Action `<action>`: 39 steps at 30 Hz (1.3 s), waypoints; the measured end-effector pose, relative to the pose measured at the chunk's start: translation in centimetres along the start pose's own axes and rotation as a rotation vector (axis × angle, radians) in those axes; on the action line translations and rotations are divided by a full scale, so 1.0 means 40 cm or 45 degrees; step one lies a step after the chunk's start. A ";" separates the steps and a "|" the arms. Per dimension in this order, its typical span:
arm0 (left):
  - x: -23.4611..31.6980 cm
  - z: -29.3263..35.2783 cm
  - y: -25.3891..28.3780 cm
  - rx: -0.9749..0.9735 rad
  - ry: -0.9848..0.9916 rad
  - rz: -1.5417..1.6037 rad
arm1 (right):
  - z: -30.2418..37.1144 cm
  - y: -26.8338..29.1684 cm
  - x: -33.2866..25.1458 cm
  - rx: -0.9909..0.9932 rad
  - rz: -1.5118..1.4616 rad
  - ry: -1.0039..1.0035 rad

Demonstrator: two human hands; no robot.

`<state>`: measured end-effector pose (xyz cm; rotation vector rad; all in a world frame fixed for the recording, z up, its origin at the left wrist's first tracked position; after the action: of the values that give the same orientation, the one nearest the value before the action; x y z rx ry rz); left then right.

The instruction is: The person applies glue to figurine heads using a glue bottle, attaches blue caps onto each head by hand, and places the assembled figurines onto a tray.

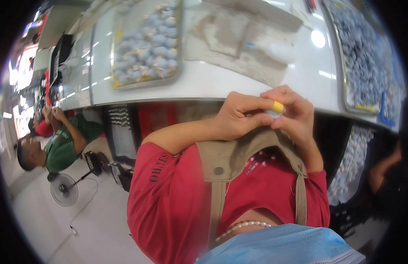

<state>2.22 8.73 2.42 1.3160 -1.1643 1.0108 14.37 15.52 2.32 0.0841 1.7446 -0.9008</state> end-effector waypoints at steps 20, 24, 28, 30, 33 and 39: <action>-0.345 -0.310 1.061 0.477 0.032 -2.363 | -0.139 0.011 -0.077 0.535 1.247 0.363; -0.227 -0.300 0.977 0.606 0.249 -1.688 | -0.167 0.105 -0.088 0.704 1.155 0.257; -0.099 -0.208 0.605 0.363 0.280 0.230 | -0.156 0.157 -0.048 0.564 1.382 0.139; -0.042 -0.112 0.428 0.301 0.447 0.479 | -0.150 0.145 -0.044 0.513 1.436 0.081; -0.077 -0.012 0.240 0.086 0.513 0.805 | -0.148 0.125 -0.026 0.426 1.532 -0.028; -0.143 0.026 0.036 0.191 0.762 1.029 | -0.060 0.124 0.003 0.746 0.855 0.021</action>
<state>-0.19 8.25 -3.04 0.5299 -1.1571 1.9420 14.79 20.44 -0.18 0.9985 1.2731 -0.8617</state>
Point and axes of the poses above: each hand's wrist, its own z-axis away from the middle knuckle, its own y-axis out of the back of the hand, x = y × z, the point moved 5 cm from there along -z, towards the middle knuckle, and after that the axes turned 15 degrees about -z, right-handed, at the moved point
